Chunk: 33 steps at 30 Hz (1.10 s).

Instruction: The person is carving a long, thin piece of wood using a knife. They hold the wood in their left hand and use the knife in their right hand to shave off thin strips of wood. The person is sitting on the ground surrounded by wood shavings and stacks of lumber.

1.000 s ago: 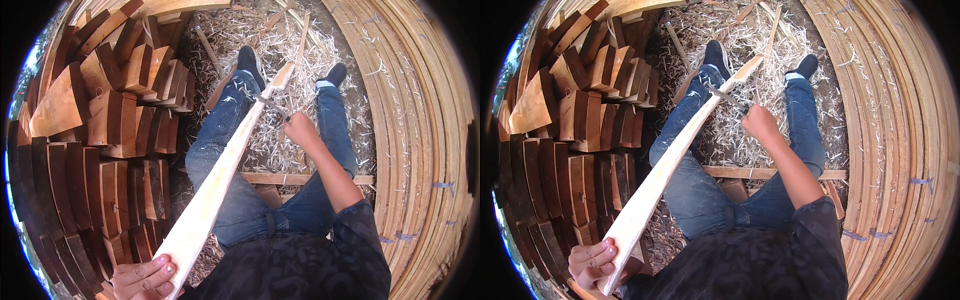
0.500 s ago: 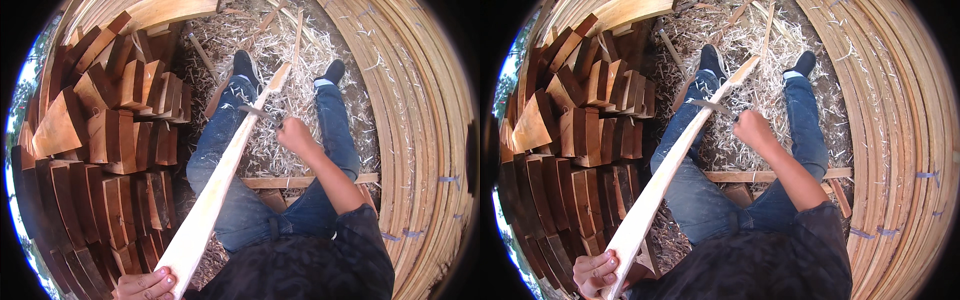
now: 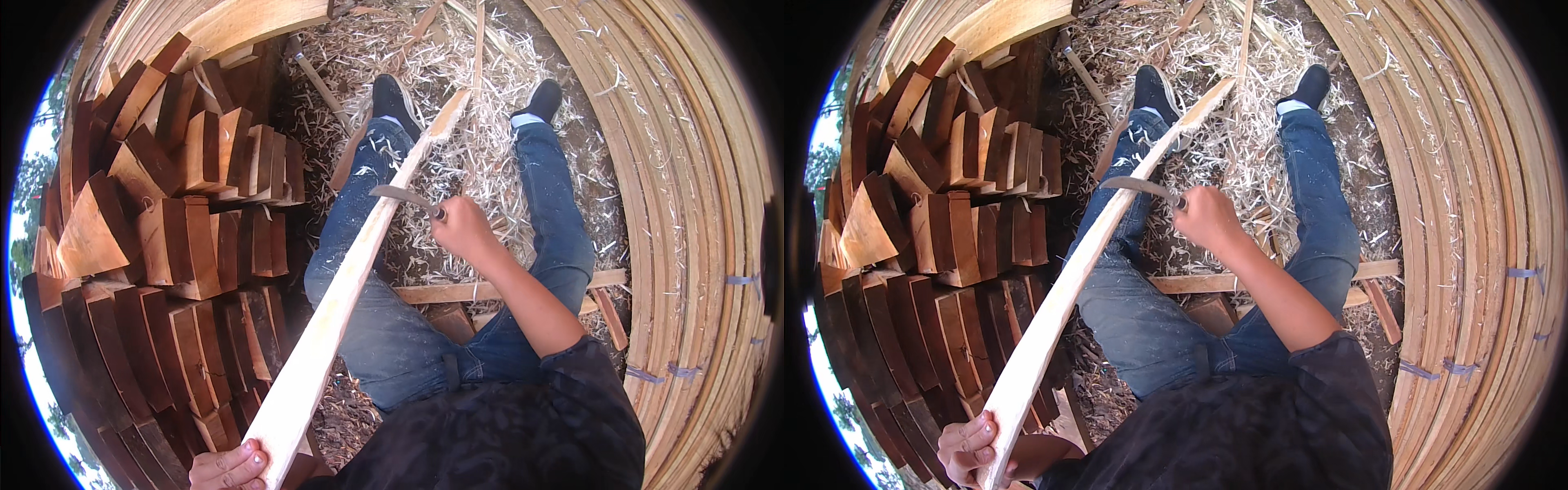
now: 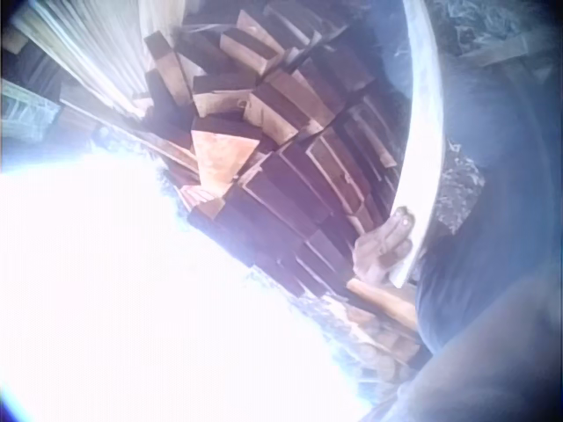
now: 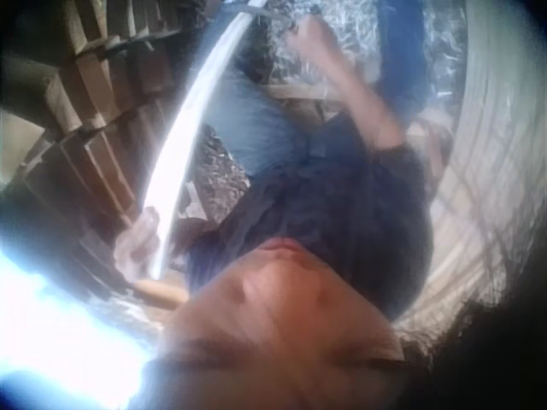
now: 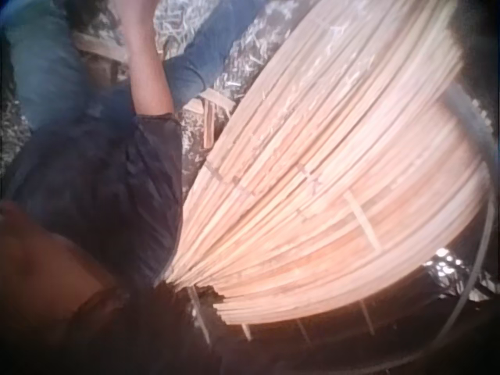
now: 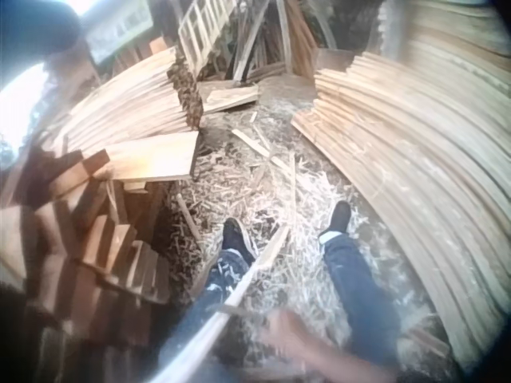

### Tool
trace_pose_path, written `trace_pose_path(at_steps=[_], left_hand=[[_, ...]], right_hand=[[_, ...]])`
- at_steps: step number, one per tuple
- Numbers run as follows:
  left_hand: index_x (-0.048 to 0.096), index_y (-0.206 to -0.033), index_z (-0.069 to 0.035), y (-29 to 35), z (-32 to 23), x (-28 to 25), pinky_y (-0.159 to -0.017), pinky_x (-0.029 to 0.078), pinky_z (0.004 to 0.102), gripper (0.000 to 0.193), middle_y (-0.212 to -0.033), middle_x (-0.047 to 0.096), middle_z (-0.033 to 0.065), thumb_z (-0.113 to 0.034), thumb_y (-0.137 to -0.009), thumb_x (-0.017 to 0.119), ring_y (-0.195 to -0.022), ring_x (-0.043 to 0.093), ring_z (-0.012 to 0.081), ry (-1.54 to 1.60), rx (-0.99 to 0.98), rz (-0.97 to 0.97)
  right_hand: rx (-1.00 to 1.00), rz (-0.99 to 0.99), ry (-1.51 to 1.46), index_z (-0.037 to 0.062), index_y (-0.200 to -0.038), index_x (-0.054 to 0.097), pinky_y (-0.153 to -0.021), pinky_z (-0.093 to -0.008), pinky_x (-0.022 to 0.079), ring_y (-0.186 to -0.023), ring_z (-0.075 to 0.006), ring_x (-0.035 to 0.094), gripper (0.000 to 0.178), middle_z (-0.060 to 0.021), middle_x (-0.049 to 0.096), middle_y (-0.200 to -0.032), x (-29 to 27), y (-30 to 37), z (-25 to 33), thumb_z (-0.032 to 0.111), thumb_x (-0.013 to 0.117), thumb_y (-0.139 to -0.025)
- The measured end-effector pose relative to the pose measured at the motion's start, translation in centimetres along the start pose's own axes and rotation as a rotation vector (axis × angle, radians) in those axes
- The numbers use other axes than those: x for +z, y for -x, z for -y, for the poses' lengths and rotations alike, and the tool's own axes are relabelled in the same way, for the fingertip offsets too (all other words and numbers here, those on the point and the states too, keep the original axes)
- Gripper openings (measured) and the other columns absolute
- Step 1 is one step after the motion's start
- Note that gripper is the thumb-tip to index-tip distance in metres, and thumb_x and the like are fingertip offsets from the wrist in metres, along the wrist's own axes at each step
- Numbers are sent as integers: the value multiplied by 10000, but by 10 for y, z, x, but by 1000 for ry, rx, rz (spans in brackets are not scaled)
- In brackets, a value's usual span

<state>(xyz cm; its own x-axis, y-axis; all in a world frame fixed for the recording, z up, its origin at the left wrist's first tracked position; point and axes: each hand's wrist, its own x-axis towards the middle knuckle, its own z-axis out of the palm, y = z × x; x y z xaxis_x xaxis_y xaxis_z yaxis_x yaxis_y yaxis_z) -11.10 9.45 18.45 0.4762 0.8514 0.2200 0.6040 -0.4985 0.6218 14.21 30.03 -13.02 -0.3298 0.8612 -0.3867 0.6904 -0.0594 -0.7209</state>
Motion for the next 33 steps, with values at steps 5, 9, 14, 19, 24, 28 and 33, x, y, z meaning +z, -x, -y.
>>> trace_pose_path(at_steps=[5, 9, 14, 19, 24, 28, 33], left_hand=[[604, -896, 84, -8, -19, -9, -758, 580, 369, 133, -981, 641, 293, -9, -805, 631, -973, 644, 382, 56, -395, 91], [669, -988, 55, 15, -2, 4, -556, 495, 189, 195, -896, 686, 144, -60, -832, 653, -657, 608, 133, -8, -208, -127], [671, -907, 99, 5, 3, 11, -566, 523, 208, 136, -852, 688, 170, 34, -788, 659, -694, 659, 161, -67, 32, -138], [571, -899, 141, 6, 18, 13, -649, 604, 437, 230, -808, 639, 311, -6, -748, 664, -737, 673, 422, 1, 83, -205], [610, -671, 90, 19, 15, 14, -529, 578, 354, 181, -670, 641, 254, -58, -742, 685, -643, 686, 332, -1, 35, -288], [615, -627, 85, 2, 17, 28, -477, 567, 349, 152, -625, 632, 239, -41, -682, 680, -600, 682, 313, -51, 36, -443], [596, -649, 101, 12, 21, 11, -464, 573, 369, 137, -602, 612, 271, -11, -648, 675, -589, 670, 375, 33, 113, -267]], right_hand=[[219, -153, 39, -37, -799, 658, -699, -446, 518, -726, -380, 657, 242, -242, 651, -752, -4, -36, -36, 200, 645, -750], [-30, -75, 41, -33, -748, 662, -690, -443, 520, -721, -368, 661, 233, -236, 653, -753, -9, 0, 5, 200, 645, -749], [210, -75, 121, -26, -803, 687, -670, -447, 527, -695, -360, 660, 225, -223, 651, -717, -26, -47, -34, 184, 645, -733], [107, -70, 42, -16, -826, 694, -671, -442, 527, -688, -359, 661, 226, -214, 652, -708, -7, -38, -37, 178, 641, -723], [-113, -80, 41, -53, -915, 672, -653, -431, 520, -608, -376, 636, 282, -229, 633, -662, -10, -23, -14, 164, 624, -741], [228, -166, 147, 21, -951, 703, -676, -407, 535, -683, -326, 669, 265, -190, 651, -655, -13, -63, -60, 166, 625, -743], [-113, 17, 5, 2, -887, 693, -614, -370, 539, -648, -293, 669, 197, -209, 657, -705, -9, -18, -13, 133, 615, -763]])
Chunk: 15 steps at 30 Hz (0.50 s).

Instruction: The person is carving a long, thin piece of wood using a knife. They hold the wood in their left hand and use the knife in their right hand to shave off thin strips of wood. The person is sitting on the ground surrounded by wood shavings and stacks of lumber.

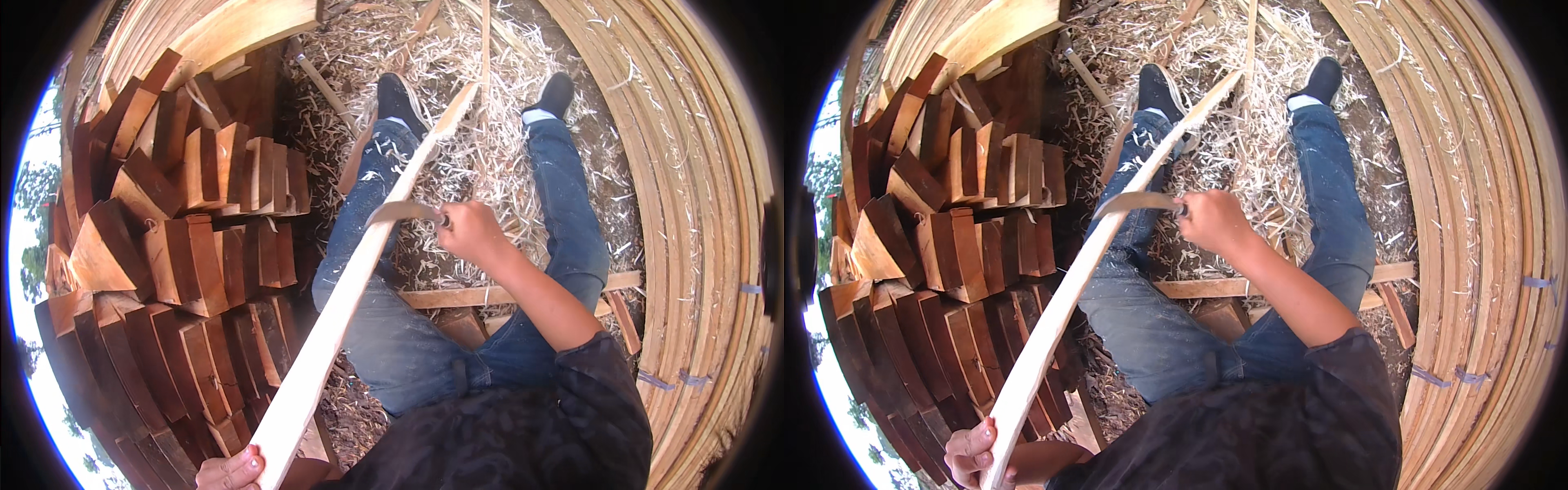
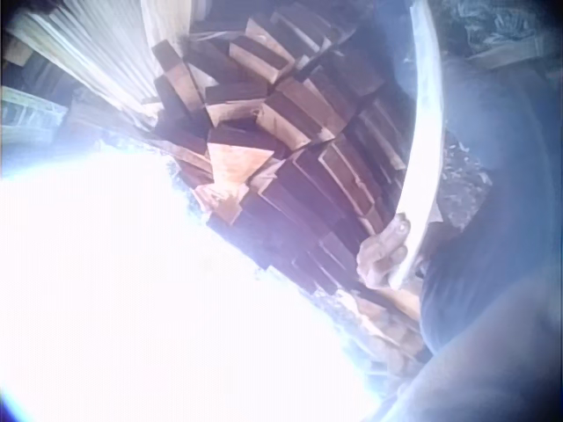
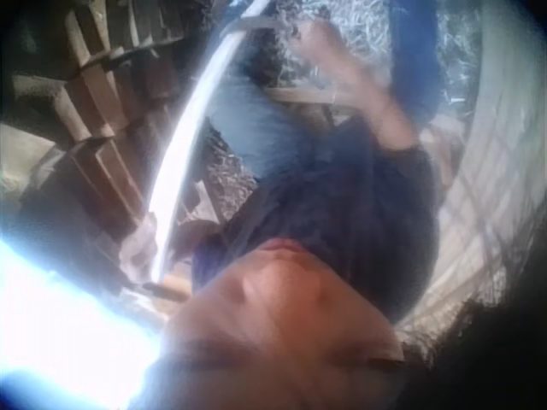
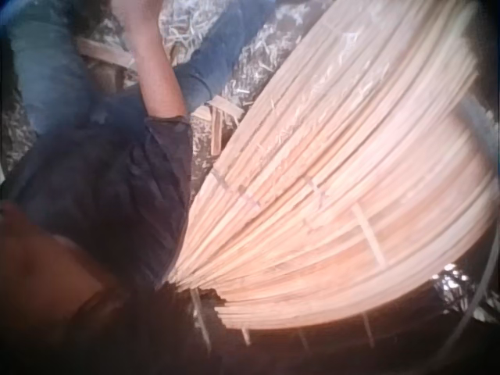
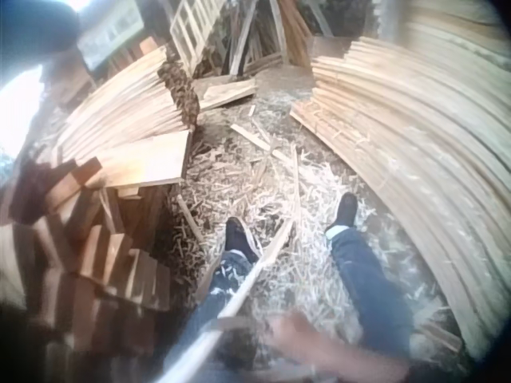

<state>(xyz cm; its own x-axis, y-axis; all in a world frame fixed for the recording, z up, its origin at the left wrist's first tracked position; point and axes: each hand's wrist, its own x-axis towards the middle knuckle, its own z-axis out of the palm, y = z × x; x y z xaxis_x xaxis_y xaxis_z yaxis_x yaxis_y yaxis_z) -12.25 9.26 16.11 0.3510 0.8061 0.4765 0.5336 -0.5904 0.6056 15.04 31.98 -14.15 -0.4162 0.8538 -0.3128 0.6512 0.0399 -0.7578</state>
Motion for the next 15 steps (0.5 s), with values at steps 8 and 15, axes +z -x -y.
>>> trace_pose_path(at_steps=[8, 15], left_hand=[[526, -579, 54, -13, -1, 24, -417, 529, 314, 258, -535, 584, 196, -96, -737, 663, -513, 645, 287, -183, 7, -224], [512, -621, -23, -20, 0, 19, -409, 417, 231, 397, -539, 502, 21, -278, -924, 528, -424, 502, 181, -262, -10, -79]], right_hand=[[197, -97, 78, -26, -841, 674, -652, -409, 540, -649, -334, 668, 221, -218, 649, -698, -9, -33, -32, 185, 639, -783], [288, -197, 137, -36, -796, 672, -661, -421, 529, -641, -334, 662, 205, -235, 648, -714, -11, -60, -68, 159, 622, -754]])
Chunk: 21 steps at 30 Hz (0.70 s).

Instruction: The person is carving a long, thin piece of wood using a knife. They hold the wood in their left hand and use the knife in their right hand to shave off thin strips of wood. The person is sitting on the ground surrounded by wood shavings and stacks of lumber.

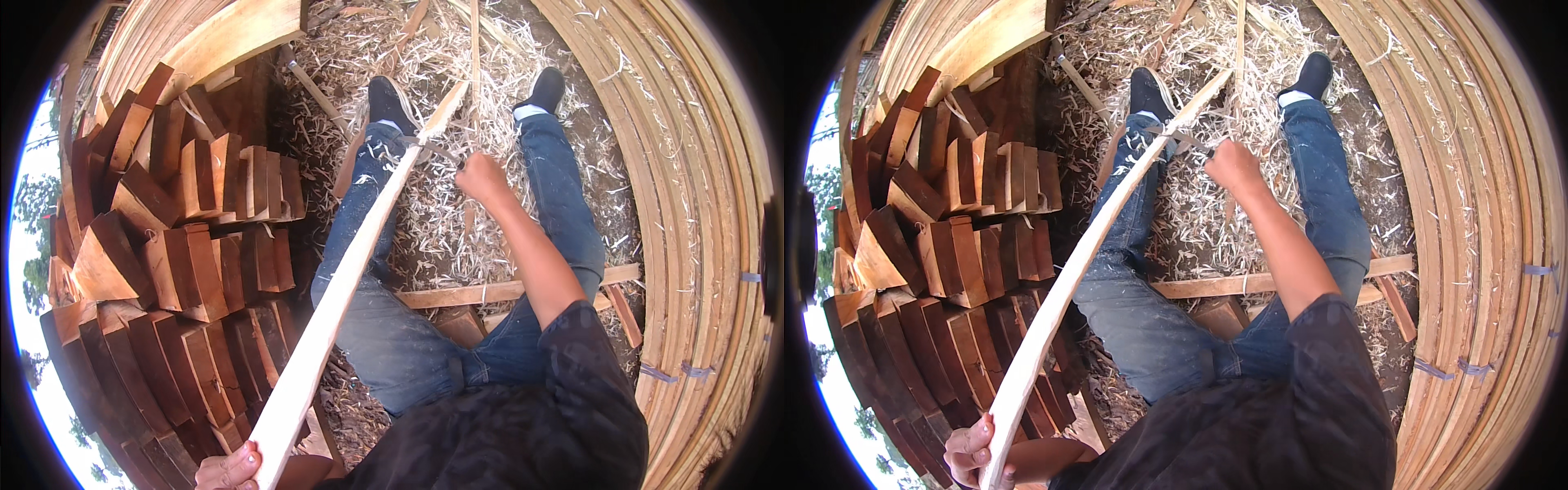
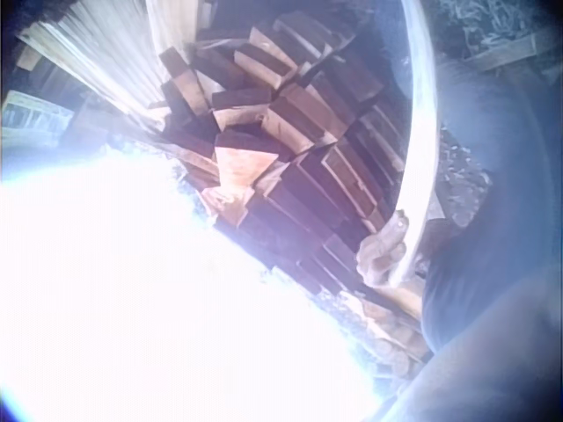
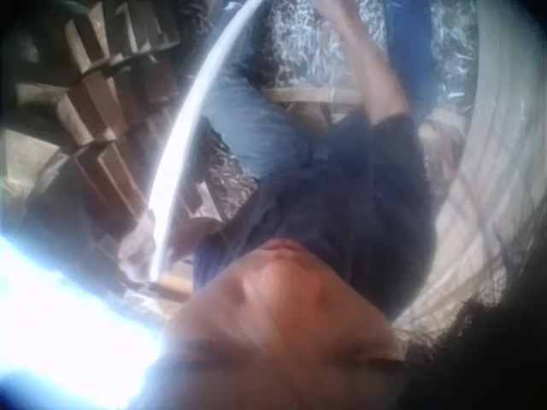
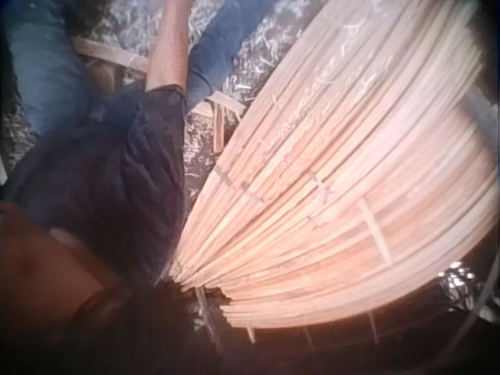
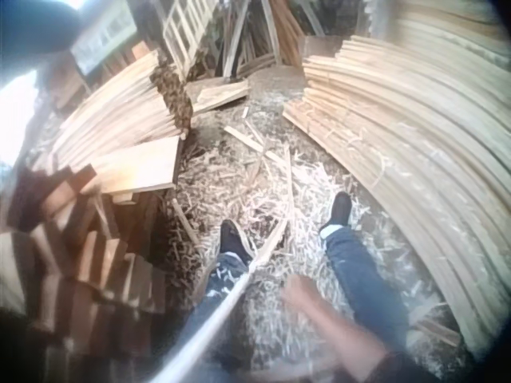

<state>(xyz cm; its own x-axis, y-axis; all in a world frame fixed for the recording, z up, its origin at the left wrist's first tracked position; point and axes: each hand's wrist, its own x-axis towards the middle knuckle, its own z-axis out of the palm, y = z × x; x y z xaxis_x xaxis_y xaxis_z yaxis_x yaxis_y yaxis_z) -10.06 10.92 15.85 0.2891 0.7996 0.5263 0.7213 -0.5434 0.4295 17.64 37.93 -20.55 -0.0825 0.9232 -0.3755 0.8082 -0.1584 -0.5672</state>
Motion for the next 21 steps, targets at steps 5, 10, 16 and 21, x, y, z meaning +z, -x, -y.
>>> trace_pose_path(at_steps=[5, 10, 16, 21], left_hand=[[602, -648, -7, -6, 5, -7, -440, 420, 244, 474, -571, 536, -1, -341, -961, 481, -444, 489, 198, -77, -36, 131], [530, -532, -96, 18, -10, 6, -373, 352, 249, 535, -474, 483, -16, -519, -858, 565, -360, 426, 150, -410, -271, -178], [473, -876, 9, 14, -3, -14, -779, 567, 392, 388, -959, 645, 296, -224, -770, 764, -961, 655, 359, 130, -332, 38], [461, -670, -47, 24, -8, 1, -575, 425, 350, 430, -713, 551, 178, -391, -701, 718, -684, 546, 270, -393, -429, -238]], right_hand=[[-178, 94, -111, -18, -852, 678, -636, -417, 541, -634, -338, 664, 210, -204, 657, -698, -6, 43, 28, 175, 615, -799], [115, 184, -169, 0, -847, 683, -668, -414, 537, -684, -299, 672, 202, -204, 672, -770, 11, -3, 15, 192, 638, -800], [-68, 14, -71, -19, -768, 625, -642, -405, 524, -678, -306, 646, 262, -178, 645, -735, 7, -12, 6, 236, 649, -823], [-22, 638, -953, 98, -636, 409, -348, -222, 344, -385, -65, 409, 436, 41, 427, -521, -2, -9, -10, 367, 673, -855]])
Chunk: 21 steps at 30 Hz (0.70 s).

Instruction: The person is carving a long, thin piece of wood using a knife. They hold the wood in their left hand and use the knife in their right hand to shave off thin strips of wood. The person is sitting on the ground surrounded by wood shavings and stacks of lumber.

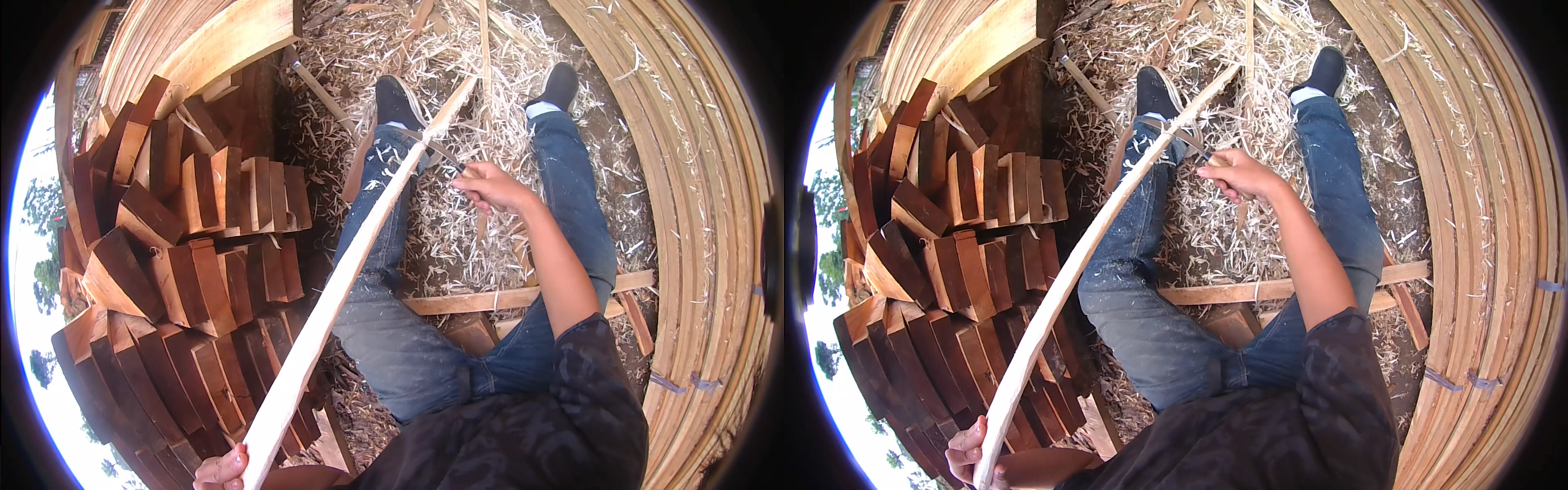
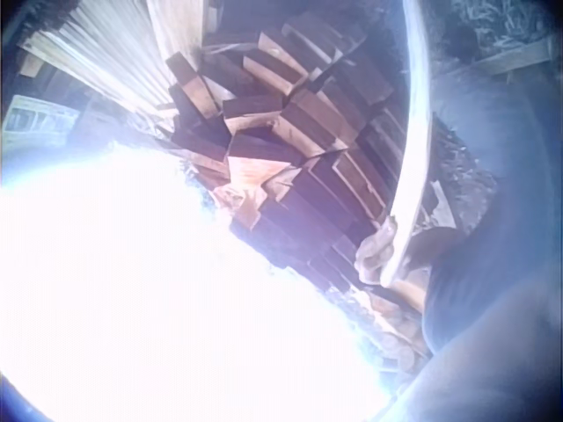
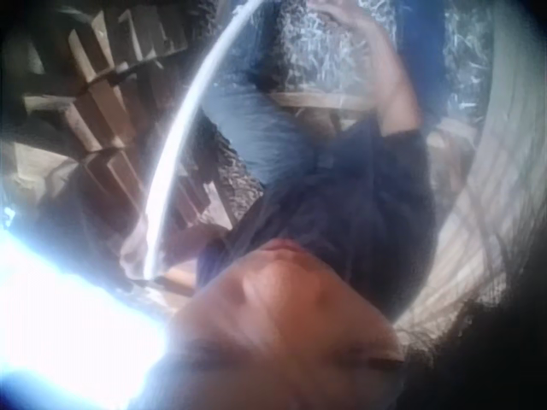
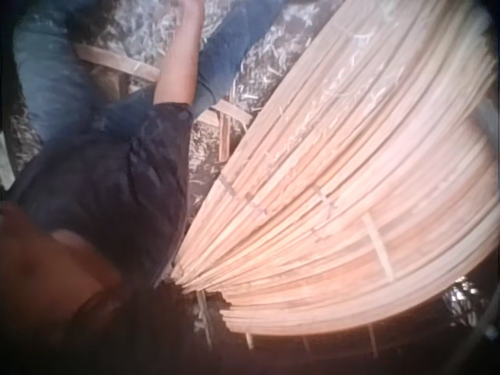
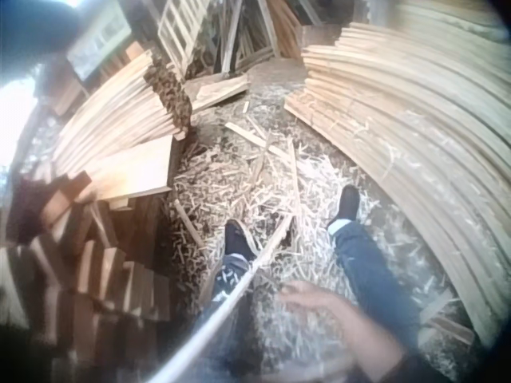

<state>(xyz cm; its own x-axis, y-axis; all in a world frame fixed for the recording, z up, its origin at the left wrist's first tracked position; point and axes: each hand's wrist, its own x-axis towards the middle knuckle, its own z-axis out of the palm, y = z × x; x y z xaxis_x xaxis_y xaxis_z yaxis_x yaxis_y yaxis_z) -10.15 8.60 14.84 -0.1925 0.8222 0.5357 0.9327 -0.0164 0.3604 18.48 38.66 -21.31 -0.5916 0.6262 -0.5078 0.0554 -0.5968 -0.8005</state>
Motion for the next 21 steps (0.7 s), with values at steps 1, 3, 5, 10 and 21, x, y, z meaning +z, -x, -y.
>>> trace_pose_path(at_steps=[1, 3, 5, 10, 21], left_hand=[[459, -629, -58, -1, -5, 5, -534, 397, 342, 447, -664, 533, 154, -424, -687, 709, -629, 524, 253, -184, -86, -96], [454, -547, -80, -2, -7, 6, -452, 340, 325, 487, -566, 495, 106, -491, -660, 691, -518, 480, 217, -425, -226, -192], [450, -464, -102, -5, -6, 2, -371, 283, 308, 534, -467, 458, 59, -558, -632, 672, -407, 436, 182, -549, -313, -218], [412, -339, -140, -10, -17, -11, -254, 194, 285, 610, -324, 390, -9, -639, -612, 631, -245, 360, 134, -703, -438, -105], [372, -476, -102, -16, -20, 15, -386, 294, 327, 529, -491, 385, 78, -488, -724, 634, -434, 370, 201, -405, -299, -246]], right_hand=[[25, -38, 70, 89, -643, 421, -365, -242, 365, -396, -81, 427, 430, 28, 438, -522, -2, 0, 0, 367, 673, -853], [76, -111, 213, 71, -657, 447, -400, -282, 408, -418, -113, 462, 419, 4, 460, -524, -5, -2, 0, 366, 673, -851], [-174, -439, 658, 31, -733, 540, -517, -335, 463, -491, -159, 521, 344, -51, 527, -557, 3, -7, -12, 332, 652, -860], [-93, -537, 643, 2, -801, 605, -547, -336, 455, -537, -176, 547, 298, -75, 578, -600, 12, 3, -2, 289, 611, -880], [119, -379, 602, -26, -780, 608, -597, -367, 476, -597, -239, 576, 208, -140, 587, -660, -1, -21, 9, 167, 562, -841]])
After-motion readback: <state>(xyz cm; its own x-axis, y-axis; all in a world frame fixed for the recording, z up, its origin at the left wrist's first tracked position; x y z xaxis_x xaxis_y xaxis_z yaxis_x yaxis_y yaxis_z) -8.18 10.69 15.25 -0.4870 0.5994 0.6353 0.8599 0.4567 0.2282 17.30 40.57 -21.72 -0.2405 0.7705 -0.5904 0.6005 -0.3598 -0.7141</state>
